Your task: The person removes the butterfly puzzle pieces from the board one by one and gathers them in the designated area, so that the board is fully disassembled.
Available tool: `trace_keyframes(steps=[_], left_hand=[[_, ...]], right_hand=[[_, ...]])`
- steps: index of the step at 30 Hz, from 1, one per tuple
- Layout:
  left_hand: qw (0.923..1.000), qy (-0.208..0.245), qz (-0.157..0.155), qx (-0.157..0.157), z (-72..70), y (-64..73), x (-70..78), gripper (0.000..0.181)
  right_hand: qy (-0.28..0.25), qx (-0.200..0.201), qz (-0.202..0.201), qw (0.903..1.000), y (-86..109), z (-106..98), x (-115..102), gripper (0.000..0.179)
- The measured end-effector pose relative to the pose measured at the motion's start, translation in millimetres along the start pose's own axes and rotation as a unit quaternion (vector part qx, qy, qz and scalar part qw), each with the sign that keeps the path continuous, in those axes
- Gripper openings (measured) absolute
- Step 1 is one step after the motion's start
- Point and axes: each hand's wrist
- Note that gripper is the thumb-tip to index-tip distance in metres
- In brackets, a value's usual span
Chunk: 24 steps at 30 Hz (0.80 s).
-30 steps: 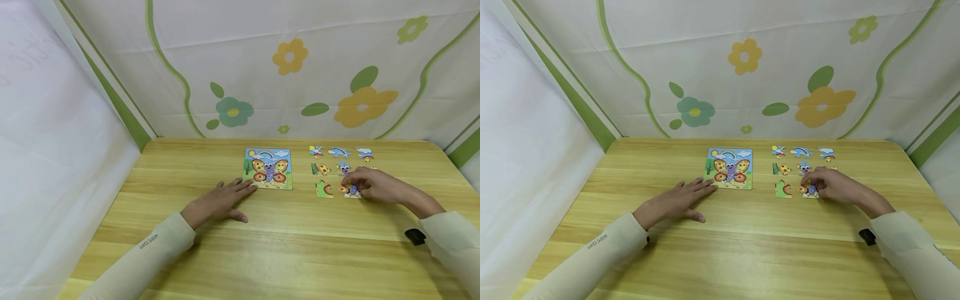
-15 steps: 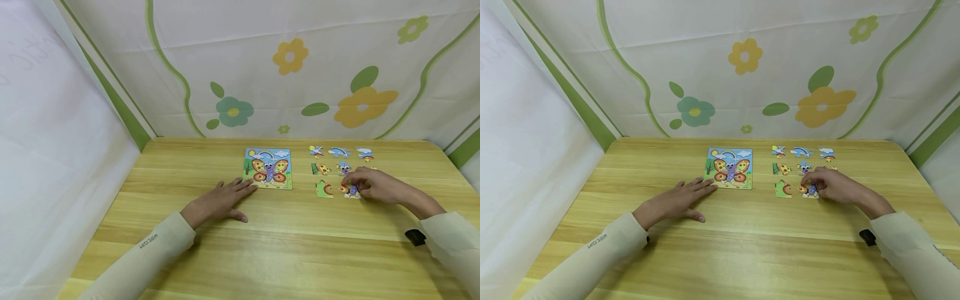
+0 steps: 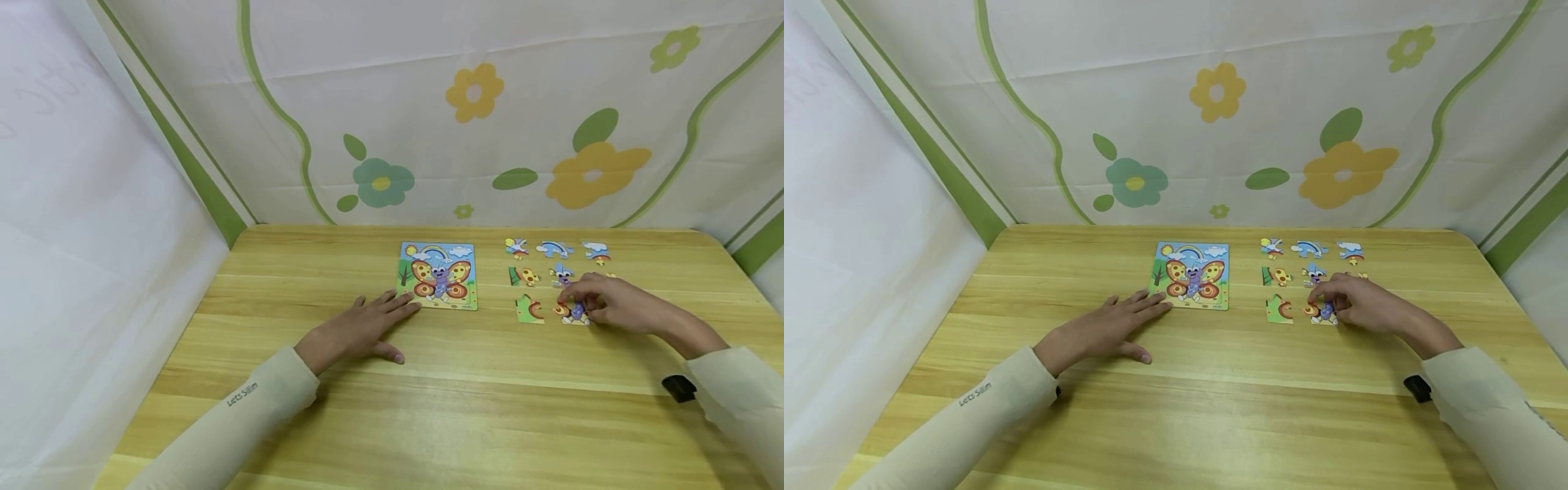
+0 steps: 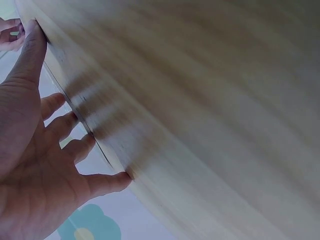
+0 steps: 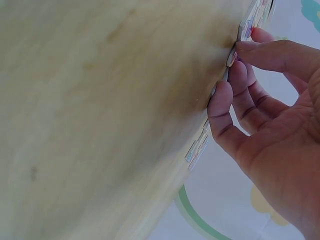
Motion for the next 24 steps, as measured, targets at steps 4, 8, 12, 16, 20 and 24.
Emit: trace_keyframes(steps=[4, 8, 12, 16, 20, 24], left_hand=[[1.0, -0.001, 0.001, 0.0, -0.4, 0.0, 0.6, 0.095], [1.0, -0.003, 0.002, 0.002, -0.3, 0.4, 1.0, 0.096], [1.0, -0.006, 0.003, 0.006, 0.7, 0.5, 1.1, 0.096], [0.9999, -0.008, 0.005, 0.008, 1.3, 0.0, 1.2, 0.096], [0.9998, -0.01, 0.012, 0.01, 0.6, -0.7, 1.7, 0.096], [0.9997, -0.018, 0.015, 0.011, -0.3, -1.8, 2.2, 0.097]], right_hand=[[0.001, 0.007, -0.009, 0.9999, 1.3, 0, 2, 0.057], [0.007, 0.008, -0.003, 0.9999, 1.1, -2, -1, 0.057], [0.017, 0.004, 0.01, 0.9998, -4.1, -5, -11, 0.053], [0.014, 0.0, 0.006, 0.9999, -17.4, -5, -27, 0.044], [0.01, 0.0, -0.008, 0.9999, -35.5, -2, -43, 0.041], [0.002, -0.013, -0.017, 0.9998, -54.3, 3, -58, 0.039]])
Point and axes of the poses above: each hand's wrist, its own y-axis away from the middle knuckle, its own z-axis out of the palm, x = y × z, and after that the axes turned 6 degrees about -x, right-handed
